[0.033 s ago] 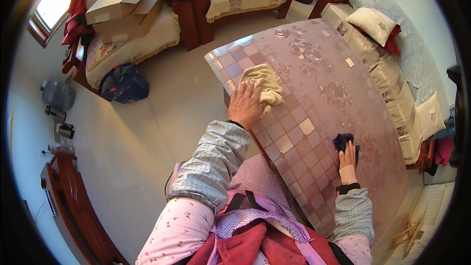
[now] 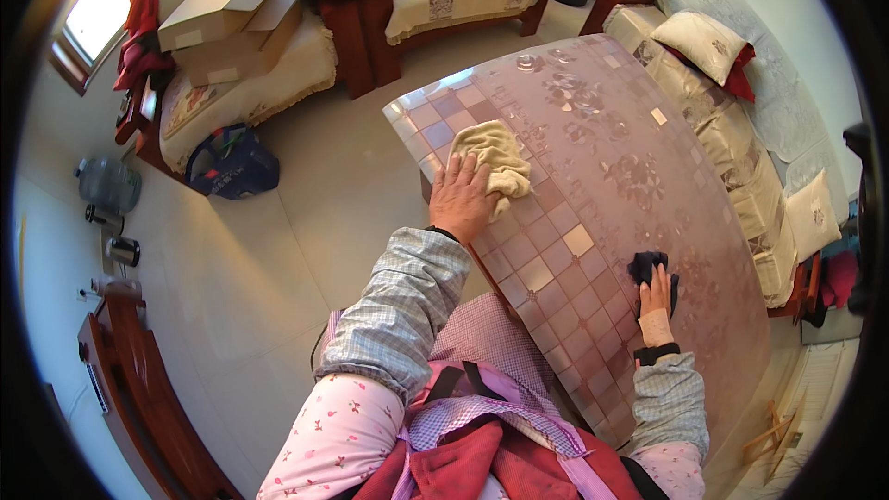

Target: The person wipes a glass-topped table with two cloths, then cleans the wooden armrests of a sofa and the window frame. The person uses a light-colored and a dark-colored cloth to wipe the surfaces.

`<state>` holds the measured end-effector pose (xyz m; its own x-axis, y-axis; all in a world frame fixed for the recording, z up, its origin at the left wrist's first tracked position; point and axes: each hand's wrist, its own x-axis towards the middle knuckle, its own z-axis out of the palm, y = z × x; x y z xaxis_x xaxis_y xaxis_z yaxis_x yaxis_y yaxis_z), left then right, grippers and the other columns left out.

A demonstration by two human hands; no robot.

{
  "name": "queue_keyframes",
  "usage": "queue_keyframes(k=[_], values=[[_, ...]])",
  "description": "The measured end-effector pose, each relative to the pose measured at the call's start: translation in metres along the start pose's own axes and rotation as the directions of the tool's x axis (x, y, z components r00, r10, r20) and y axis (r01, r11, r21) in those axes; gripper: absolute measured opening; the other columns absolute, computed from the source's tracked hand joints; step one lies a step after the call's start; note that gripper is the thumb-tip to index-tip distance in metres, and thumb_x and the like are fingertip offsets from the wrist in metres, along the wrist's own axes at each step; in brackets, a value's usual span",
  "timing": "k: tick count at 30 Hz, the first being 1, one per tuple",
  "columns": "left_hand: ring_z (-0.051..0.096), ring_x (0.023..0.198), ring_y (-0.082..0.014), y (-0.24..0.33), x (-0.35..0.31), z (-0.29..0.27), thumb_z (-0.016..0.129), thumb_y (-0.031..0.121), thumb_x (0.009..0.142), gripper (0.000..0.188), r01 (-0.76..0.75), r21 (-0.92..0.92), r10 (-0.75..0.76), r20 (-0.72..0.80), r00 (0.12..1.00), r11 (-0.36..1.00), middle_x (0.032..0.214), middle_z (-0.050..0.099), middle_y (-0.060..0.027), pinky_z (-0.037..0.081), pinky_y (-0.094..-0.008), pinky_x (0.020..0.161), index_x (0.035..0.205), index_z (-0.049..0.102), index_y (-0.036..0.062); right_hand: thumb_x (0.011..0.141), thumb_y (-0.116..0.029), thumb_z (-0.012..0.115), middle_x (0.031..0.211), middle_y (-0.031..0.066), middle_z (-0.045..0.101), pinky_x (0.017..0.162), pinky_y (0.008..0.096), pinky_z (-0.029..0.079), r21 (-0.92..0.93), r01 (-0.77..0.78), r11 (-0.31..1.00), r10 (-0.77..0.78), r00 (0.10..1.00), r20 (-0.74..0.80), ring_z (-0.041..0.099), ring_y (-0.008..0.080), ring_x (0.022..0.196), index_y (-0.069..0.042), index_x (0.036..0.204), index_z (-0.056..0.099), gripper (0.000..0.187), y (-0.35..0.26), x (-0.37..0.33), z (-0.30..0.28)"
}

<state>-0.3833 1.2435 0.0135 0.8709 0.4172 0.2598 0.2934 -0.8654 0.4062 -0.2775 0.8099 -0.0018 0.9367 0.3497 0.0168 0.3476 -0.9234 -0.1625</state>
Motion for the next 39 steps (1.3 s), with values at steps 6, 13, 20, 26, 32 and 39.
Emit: queue_keyframes(k=[6, 13, 20, 26, 32, 39], values=[[0.033, 0.147, -0.0403, -0.003, 0.004, 0.012, 0.059, 0.044, 0.098, 0.052, -0.016, 0.04, 0.016, -0.007, 1.0, 0.999, 0.157, 0.043, -0.0154, 0.028, -0.0529, 0.118, 0.14, 0.058, 0.0136, 0.097, -0.024, 0.061, 0.159, 0.0164, 0.038, 0.118, 0.0483, 0.03, -0.096, 0.438, 0.894, -0.441, 0.898, -0.01, 0.033, 0.04, 0.146, -0.005, 0.149, 0.047, 0.057, -0.126, 0.024, 0.024], [0.032, 0.148, -0.0391, -0.01, 0.005, 0.004, 0.063, 0.044, 0.095, 0.052, -0.053, 0.012, 0.052, 0.035, 0.998, 0.999, 0.157, 0.041, -0.0155, 0.026, -0.0531, 0.12, 0.14, 0.059, 0.0164, 0.092, -0.021, 0.066, 0.161, 0.0112, 0.038, 0.121, 0.047, 0.029, -0.169, 0.468, 0.868, -0.381, 0.843, 0.38, 0.027, 0.0323, 0.152, -0.014, 0.152, 0.044, 0.064, -0.128, 0.061, 0.017], [0.031, 0.149, -0.0388, -0.013, 0.002, 0.01, 0.065, 0.043, 0.094, 0.054, -0.057, -0.053, 0.057, 0.012, 0.998, 0.997, 0.156, 0.043, -0.0162, 0.023, -0.0539, 0.122, 0.139, 0.06, 0.0154, 0.106, -0.025, 0.047, 0.158, 0.0257, 0.035, 0.124, 0.0465, 0.023, 0.024, 0.346, 0.938, -0.345, 0.938, -0.039, 0.03, 0.0407, 0.148, 0.001, 0.152, 0.037, 0.054, -0.08, 0.199, 0.048], [0.035, 0.148, -0.0356, -0.033, 0.022, 0.006, 0.065, 0.042, 0.094, 0.052, -0.069, -0.037, 0.069, 0.006, 0.998, 0.997, 0.155, 0.046, -0.0132, 0.023, -0.0545, 0.122, 0.138, 0.062, 0.0135, 0.1, -0.022, 0.054, 0.159, 0.0181, 0.039, 0.121, 0.0464, 0.03, 0.095, 0.483, 0.87, -0.481, 0.875, -0.046, 0.035, 0.0432, 0.145, -0.007, 0.15, 0.045, 0.053, -0.183, 0.273, 0.072], [0.036, 0.146, -0.0347, -0.095, 0.095, -0.005, 0.065, 0.04, 0.094, 0.05, 0.09, -0.01, -0.09, -0.113, 0.989, 0.996, 0.152, 0.048, -0.0101, 0.029, -0.0577, 0.117, 0.136, 0.059, 0.0131, 0.095, -0.01, 0.059, 0.157, 0.0208, 0.041, 0.119, 0.0474, 0.032, 0.132, 0.665, 0.735, -0.659, 0.747, -0.094, 0.037, 0.0453, 0.144, -0.006, 0.15, 0.045, 0.057, -0.245, 0.276, 0.069], [0.038, 0.144, -0.0364, -0.086, 0.086, -0.012, 0.07, 0.028, 0.09, 0.049, 0.161, 0.002, -0.161, -0.056, 0.985, 0.987, 0.15, 0.048, -0.0116, 0.036, -0.0573, 0.113, 0.134, 0.059, 0.0093, 0.094, -0.011, 0.063, 0.161, 0.0199, 0.034, 0.121, 0.0472, 0.029, 0.032, 0.588, 0.808, -0.589, 0.806, 0.051, 0.033, 0.0422, 0.147, -0.005, 0.151, 0.042, 0.061, -0.274, 0.188, 0.038]])
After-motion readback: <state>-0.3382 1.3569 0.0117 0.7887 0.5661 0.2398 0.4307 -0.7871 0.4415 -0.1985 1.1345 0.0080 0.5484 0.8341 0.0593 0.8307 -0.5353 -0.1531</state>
